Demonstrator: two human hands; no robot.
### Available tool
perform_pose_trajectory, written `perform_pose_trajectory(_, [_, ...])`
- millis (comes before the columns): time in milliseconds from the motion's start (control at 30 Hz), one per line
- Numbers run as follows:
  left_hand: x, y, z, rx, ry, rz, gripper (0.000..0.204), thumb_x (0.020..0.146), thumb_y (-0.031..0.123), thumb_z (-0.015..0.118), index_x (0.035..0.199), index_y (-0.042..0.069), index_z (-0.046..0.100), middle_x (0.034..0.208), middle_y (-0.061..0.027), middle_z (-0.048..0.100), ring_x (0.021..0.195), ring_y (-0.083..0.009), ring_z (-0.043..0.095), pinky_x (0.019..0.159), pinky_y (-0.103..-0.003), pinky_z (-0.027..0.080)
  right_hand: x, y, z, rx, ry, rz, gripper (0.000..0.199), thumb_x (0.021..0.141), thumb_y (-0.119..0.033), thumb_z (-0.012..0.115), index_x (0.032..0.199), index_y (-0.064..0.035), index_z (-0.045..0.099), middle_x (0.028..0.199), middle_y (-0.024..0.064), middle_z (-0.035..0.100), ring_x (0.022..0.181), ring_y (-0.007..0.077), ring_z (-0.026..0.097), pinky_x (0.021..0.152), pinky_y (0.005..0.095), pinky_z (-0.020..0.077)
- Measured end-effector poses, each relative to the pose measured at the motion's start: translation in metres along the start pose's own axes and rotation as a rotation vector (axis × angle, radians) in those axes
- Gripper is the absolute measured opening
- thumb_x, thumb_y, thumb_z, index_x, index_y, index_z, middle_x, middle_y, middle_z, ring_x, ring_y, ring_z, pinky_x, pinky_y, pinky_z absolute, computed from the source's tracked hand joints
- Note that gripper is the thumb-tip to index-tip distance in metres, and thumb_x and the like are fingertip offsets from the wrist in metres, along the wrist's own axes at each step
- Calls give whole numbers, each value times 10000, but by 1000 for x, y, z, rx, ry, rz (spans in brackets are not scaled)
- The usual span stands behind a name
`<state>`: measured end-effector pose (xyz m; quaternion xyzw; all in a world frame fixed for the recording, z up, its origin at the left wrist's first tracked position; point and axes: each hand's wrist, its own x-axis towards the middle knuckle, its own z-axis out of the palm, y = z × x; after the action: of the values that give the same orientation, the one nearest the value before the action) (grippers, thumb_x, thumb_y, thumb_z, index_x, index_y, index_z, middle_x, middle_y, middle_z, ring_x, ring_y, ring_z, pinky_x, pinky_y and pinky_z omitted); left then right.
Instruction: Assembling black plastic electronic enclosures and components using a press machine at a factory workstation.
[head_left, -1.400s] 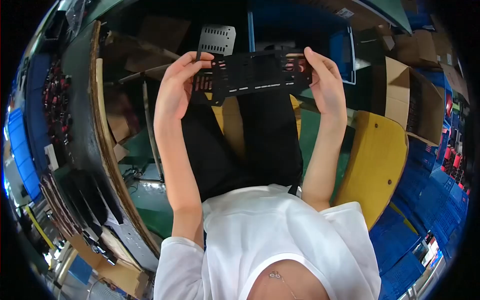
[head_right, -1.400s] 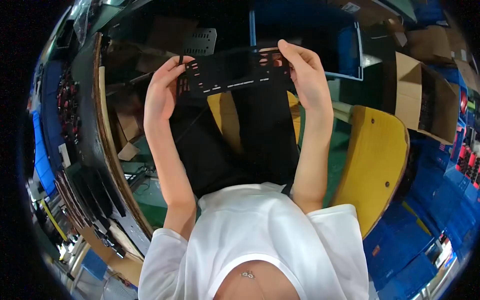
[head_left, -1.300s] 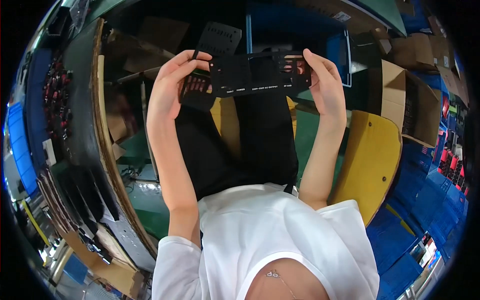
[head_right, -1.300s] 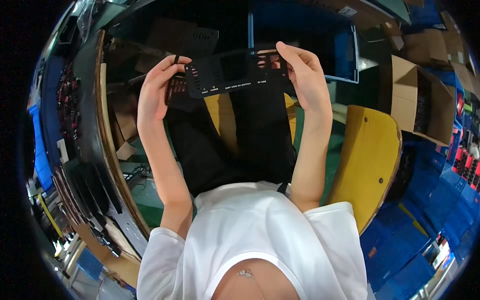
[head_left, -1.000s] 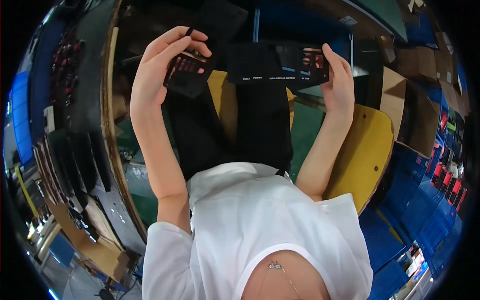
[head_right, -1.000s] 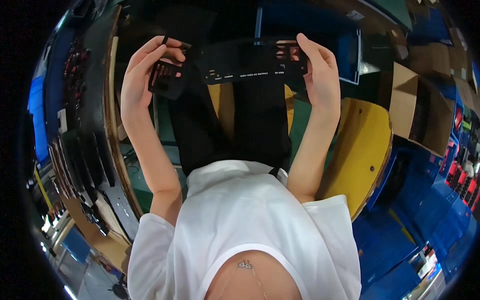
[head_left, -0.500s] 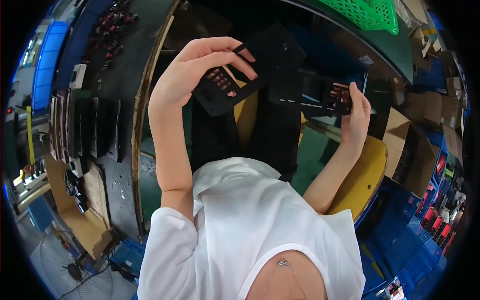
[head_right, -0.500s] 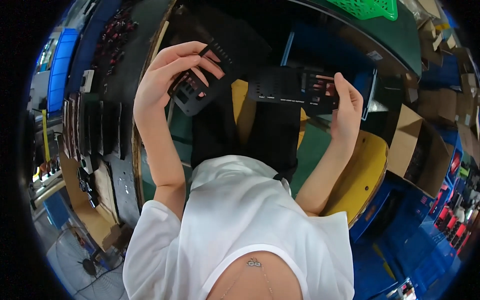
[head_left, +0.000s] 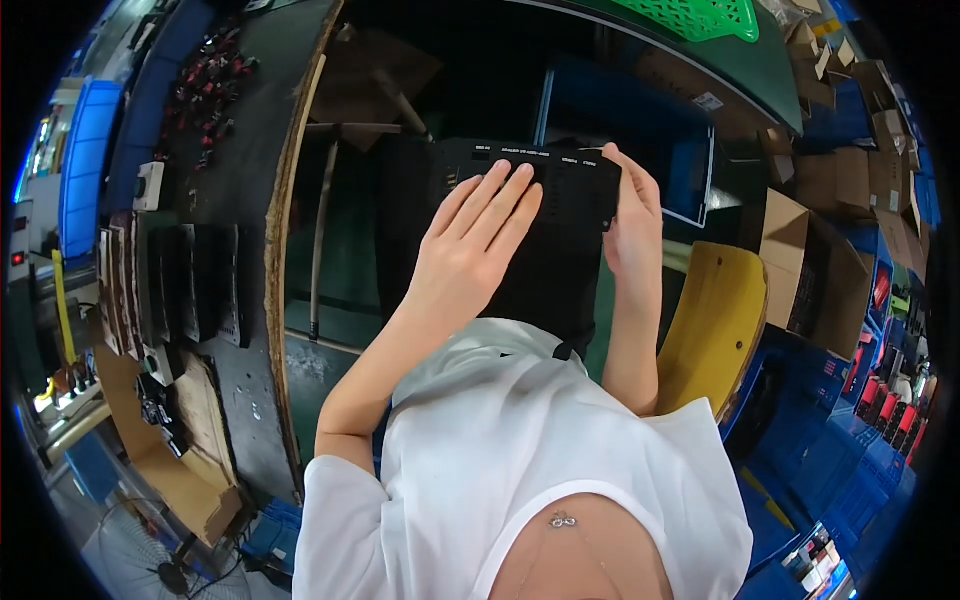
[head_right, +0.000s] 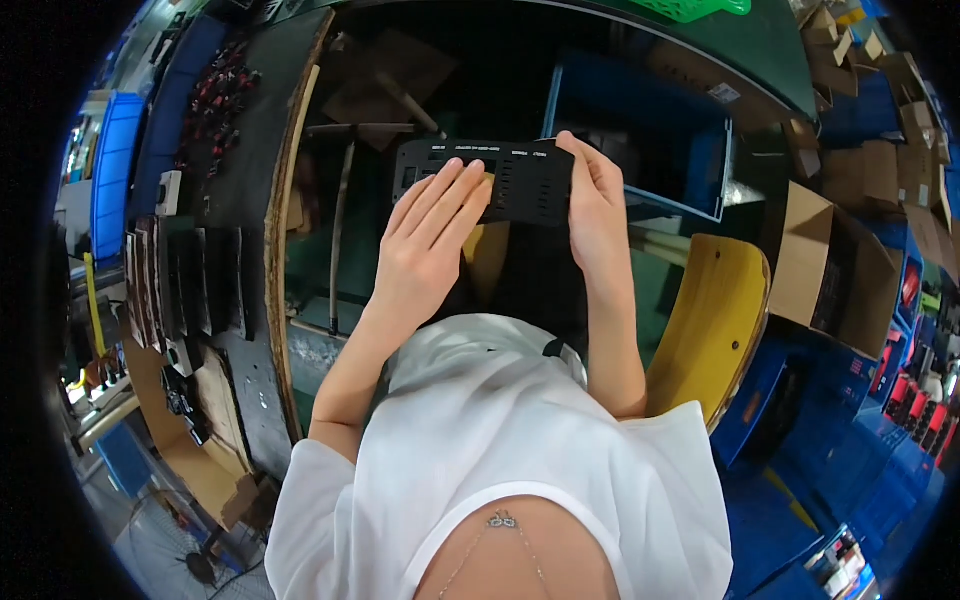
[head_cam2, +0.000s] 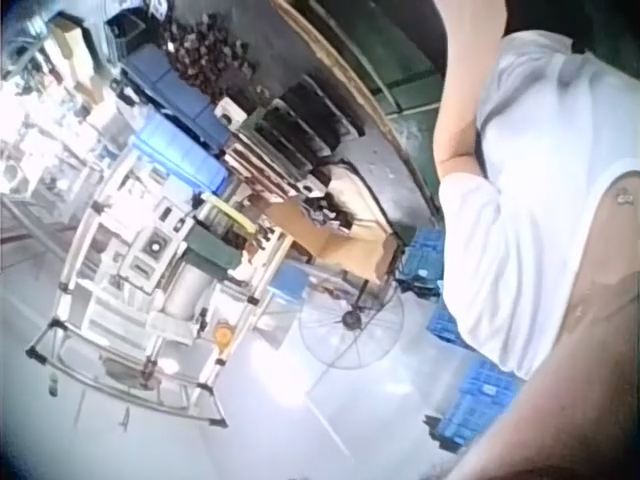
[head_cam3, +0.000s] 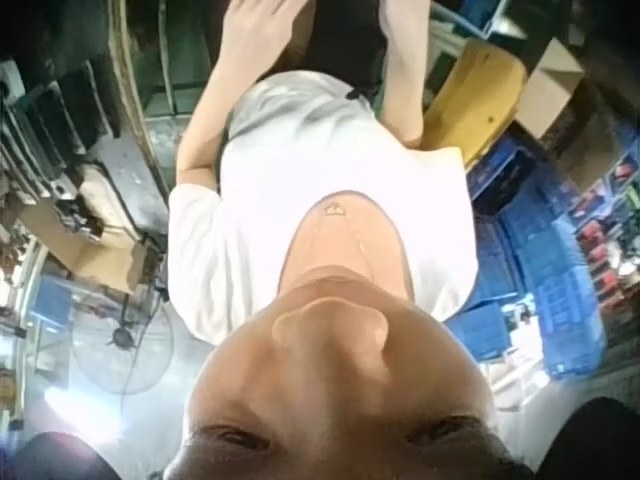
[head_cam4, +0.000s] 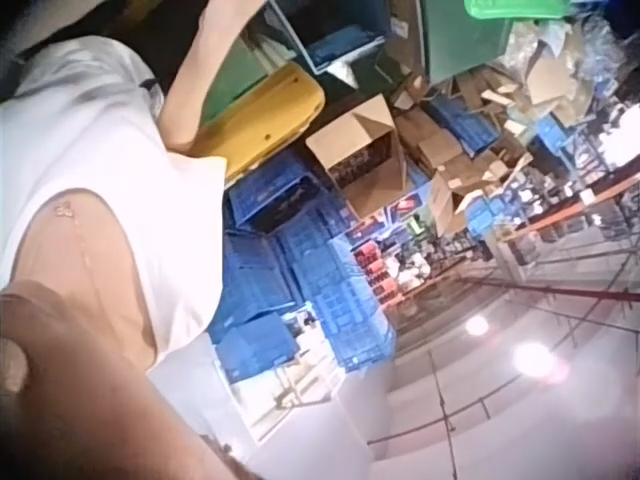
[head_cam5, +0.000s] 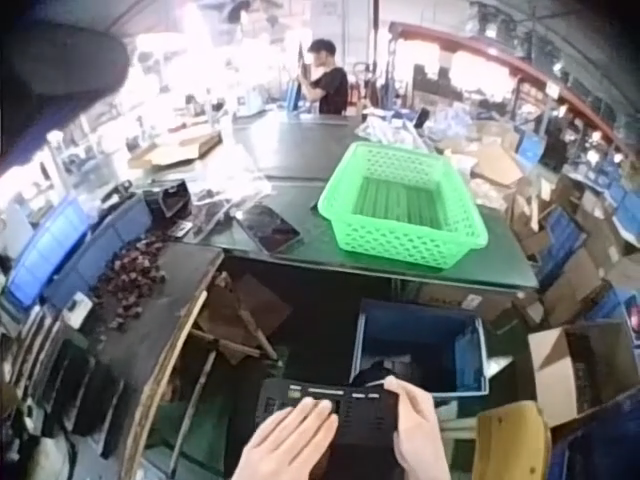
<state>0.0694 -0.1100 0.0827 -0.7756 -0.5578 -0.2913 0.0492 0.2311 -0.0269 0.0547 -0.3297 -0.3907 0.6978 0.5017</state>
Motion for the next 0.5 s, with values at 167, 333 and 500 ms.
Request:
perform_pose_trajectory(167, [-3, -4, -6, -99, 157, -22, 243, 697, -60, 564, 923, -8, 639, 1056, -105, 607, 1063, -255, 556, 881, -351, 434, 5, 0, 11, 47, -60, 32, 263, 934, -234, 470, 960, -16, 614, 857, 60, 647, 740, 99, 614, 662, 198, 490])
perform_pose_trajectory(333, [-4, -3, -21, -52, 294, -3, 216, 675, -33, 596, 863, 34, 677, 981, -84, 614, 977, -250, 561, 827, -336, 443, 7, -10, 29, -51, -29, 8, 302, 937, -272, 456, 929, -19, 621, 821, 55, 647, 707, 96, 612, 619, 201, 490])
perform_pose_trajectory(500, [-16, -20, -25, 208, 524, 22, 266, 563, 114, 771, 806, 194, 696, 842, 22, 419, 871, -152, 386, 752, -312, 323, 11, -12, 32, -125, -14, 22, 309, 937, -285, 453, 943, -18, 608, 839, 65, 646, 720, 114, 616, 621, 233, 501])
